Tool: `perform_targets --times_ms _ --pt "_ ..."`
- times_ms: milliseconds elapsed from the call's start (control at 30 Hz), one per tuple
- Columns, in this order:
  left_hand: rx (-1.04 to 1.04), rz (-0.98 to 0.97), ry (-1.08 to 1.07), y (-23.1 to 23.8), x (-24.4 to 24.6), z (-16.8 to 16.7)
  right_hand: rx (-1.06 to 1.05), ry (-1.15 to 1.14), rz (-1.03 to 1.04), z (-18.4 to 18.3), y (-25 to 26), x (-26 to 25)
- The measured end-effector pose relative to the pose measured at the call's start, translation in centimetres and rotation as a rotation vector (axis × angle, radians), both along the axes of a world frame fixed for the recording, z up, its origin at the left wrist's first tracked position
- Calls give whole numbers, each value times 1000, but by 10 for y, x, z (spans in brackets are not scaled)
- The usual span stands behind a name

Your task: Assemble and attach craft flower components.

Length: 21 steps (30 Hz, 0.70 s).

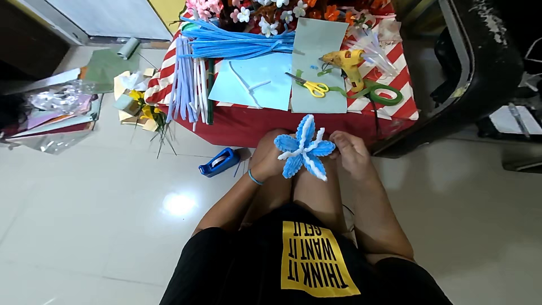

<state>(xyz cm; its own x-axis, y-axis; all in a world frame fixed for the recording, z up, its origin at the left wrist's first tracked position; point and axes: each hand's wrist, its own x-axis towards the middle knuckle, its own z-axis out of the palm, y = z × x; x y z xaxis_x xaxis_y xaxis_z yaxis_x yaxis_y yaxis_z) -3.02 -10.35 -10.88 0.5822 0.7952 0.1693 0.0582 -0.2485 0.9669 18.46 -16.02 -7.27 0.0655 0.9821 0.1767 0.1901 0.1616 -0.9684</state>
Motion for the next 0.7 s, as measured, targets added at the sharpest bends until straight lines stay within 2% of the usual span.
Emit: perform_targets --times_ms 67,133,333,500,533,600,700 --pt "-28 -33 -31 -1 1 1 -28 21 66 2 -2 -4" --pt "-33 -30 -29 0 1 0 -22 138 113 -2 0 -10" --pt "-16 0 5 1 -2 1 -33 538 65 -21 4 -29" --pt "-27 -7 -4 -1 -5 3 -100 690 98 -24 4 -33" --pt "-29 -7 -32 -1 -5 2 -88 661 86 -24 4 -33" --pt "-19 3 -72 0 -5 -3 33 449 3 -26 5 -28" --pt "79 22 -83 3 -7 -16 388 -113 -149 -25 0 -15"
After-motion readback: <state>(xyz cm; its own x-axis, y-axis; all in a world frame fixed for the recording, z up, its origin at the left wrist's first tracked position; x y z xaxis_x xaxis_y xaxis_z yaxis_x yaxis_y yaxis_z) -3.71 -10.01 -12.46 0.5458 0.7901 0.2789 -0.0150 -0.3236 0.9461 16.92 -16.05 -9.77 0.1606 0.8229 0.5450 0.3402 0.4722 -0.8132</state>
